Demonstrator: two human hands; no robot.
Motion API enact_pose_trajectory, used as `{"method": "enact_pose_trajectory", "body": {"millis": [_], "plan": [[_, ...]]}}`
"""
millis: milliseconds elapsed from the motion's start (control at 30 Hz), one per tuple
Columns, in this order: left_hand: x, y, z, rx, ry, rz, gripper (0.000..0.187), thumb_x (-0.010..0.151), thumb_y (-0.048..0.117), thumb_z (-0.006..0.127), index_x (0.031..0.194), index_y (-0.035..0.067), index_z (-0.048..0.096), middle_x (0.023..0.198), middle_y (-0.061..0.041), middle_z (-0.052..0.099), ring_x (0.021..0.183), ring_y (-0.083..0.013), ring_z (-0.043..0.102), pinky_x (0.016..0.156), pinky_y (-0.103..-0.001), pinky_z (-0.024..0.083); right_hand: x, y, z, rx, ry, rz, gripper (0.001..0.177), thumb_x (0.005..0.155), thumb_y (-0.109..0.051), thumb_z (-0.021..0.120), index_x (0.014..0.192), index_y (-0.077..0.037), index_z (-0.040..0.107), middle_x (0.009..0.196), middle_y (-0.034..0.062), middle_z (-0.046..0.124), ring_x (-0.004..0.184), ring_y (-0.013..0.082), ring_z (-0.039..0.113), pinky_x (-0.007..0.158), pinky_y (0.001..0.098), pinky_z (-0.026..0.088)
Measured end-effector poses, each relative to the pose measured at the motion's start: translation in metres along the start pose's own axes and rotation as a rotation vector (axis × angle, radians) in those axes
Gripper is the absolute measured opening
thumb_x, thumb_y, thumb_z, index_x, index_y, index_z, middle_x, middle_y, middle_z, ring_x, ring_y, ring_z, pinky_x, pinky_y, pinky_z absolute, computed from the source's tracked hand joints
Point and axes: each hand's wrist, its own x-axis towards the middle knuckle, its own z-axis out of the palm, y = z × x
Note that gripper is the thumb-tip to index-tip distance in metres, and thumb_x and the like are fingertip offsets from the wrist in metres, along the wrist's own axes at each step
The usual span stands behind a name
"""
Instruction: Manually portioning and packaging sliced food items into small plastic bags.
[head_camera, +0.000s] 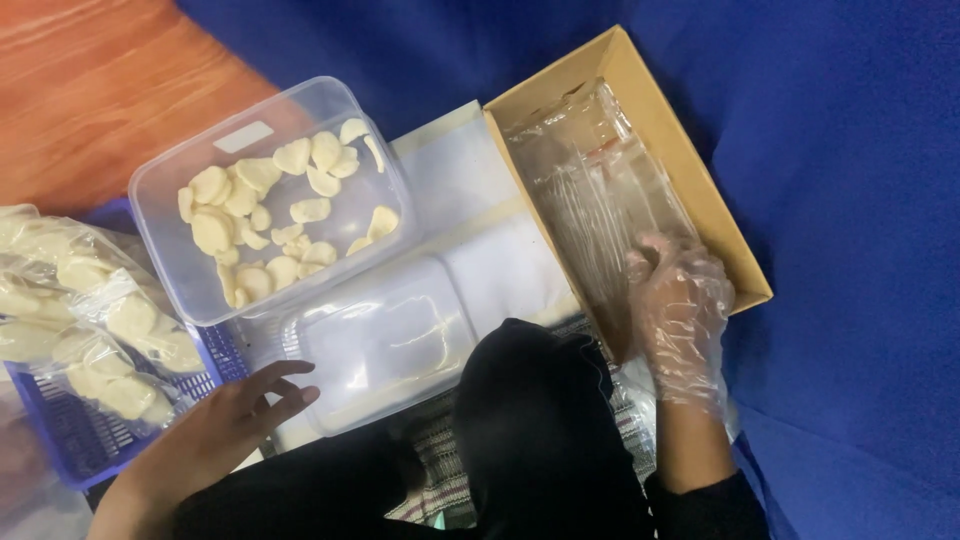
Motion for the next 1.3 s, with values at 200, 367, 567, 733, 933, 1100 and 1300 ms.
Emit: {"method": "enact_pose_trajectory", "body": {"millis": [200,367,567,733,933,1100,1300], "plan": [[0.006,-0.012,0.003,-0.019,0.02,0.076,0.048,0.093,0.051,0.053,0.138,0.036,0.063,0.113,0.001,0.084,0.078,-0.0193,0.084,0.093,-0.028,0.052,0.004,0.0,-0.021,0.71,0.135,-0.076,0.039,0.102,0.005,0.048,0.138,0.004,0.062,0.127,0.0199,0.072,0.111,0.0362,0.069,0.098,0.0462,0.053],[0.003,-0.006,0.002,0.013,0.012,0.013,0.048,0.094,0.052,0.052,0.139,0.036,0.061,0.104,-0.001,0.086,0.076,-0.0183,0.086,0.096,-0.025,0.053,0.006,0.006,-0.003,0.553,0.009,-0.044,0.034,0.099,-0.005,0.054,0.128,0.002,0.071,0.121,0.0183,0.074,0.104,0.0329,0.071,0.09,0.0419,0.056],[-0.002,-0.006,0.0,-0.006,0.003,0.013,0.049,0.093,0.054,0.053,0.138,0.036,0.061,0.11,-0.001,0.087,0.078,-0.0203,0.087,0.097,-0.026,0.051,0.014,0.008,-0.008,0.551,-0.221,0.111,0.026,0.092,-0.003,0.048,0.073,-0.008,0.065,0.071,0.0138,0.064,0.072,0.0353,0.061,0.07,0.0505,0.046],[0.001,-0.015,0.0,-0.019,0.01,0.032,0.05,0.092,0.055,0.054,0.138,0.034,0.061,0.113,0.002,0.084,0.078,-0.0188,0.087,0.098,-0.025,0.051,0.002,0.002,-0.04,0.635,0.402,-0.068,0.049,0.119,-0.026,0.04,0.112,0.006,0.077,0.092,0.021,0.076,0.078,0.0379,0.073,0.071,0.045,0.056],[-0.019,-0.013,-0.003,-0.08,0.104,0.106,0.053,0.089,0.058,0.055,0.136,0.036,0.063,0.117,0.01,0.082,0.087,-0.0174,0.077,0.095,-0.027,0.049,-0.011,-0.037,-0.102,1.266,0.319,-0.071,0.023,0.113,-0.005,0.05,0.122,0.01,0.066,0.108,0.0226,0.073,0.101,0.0307,0.074,0.095,0.0388,0.059],[-0.014,-0.02,0.009,-0.208,0.376,0.517,0.05,0.095,0.044,0.061,0.135,0.015,0.066,0.108,-0.017,0.081,0.098,-0.0384,0.077,0.083,-0.05,0.059,-0.023,-0.085,-0.103,1.731,-0.058,0.07,0.025,0.107,-0.015,0.056,0.126,-0.002,0.066,0.112,0.0221,0.074,0.108,0.0273,0.074,0.096,0.0402,0.061],[-0.026,-0.006,0.016,-0.58,0.521,0.755,0.086,0.087,0.045,0.073,0.155,0.007,0.037,0.138,-0.023,0.063,0.133,-0.0428,0.057,0.096,-0.048,0.056,-0.025,-0.138,-0.138,1.828,-0.426,-0.189,0.03,0.104,-0.017,0.054,0.129,-0.004,0.061,0.122,0.0213,0.074,0.12,0.0283,0.07,0.095,0.0394,0.06]]}}
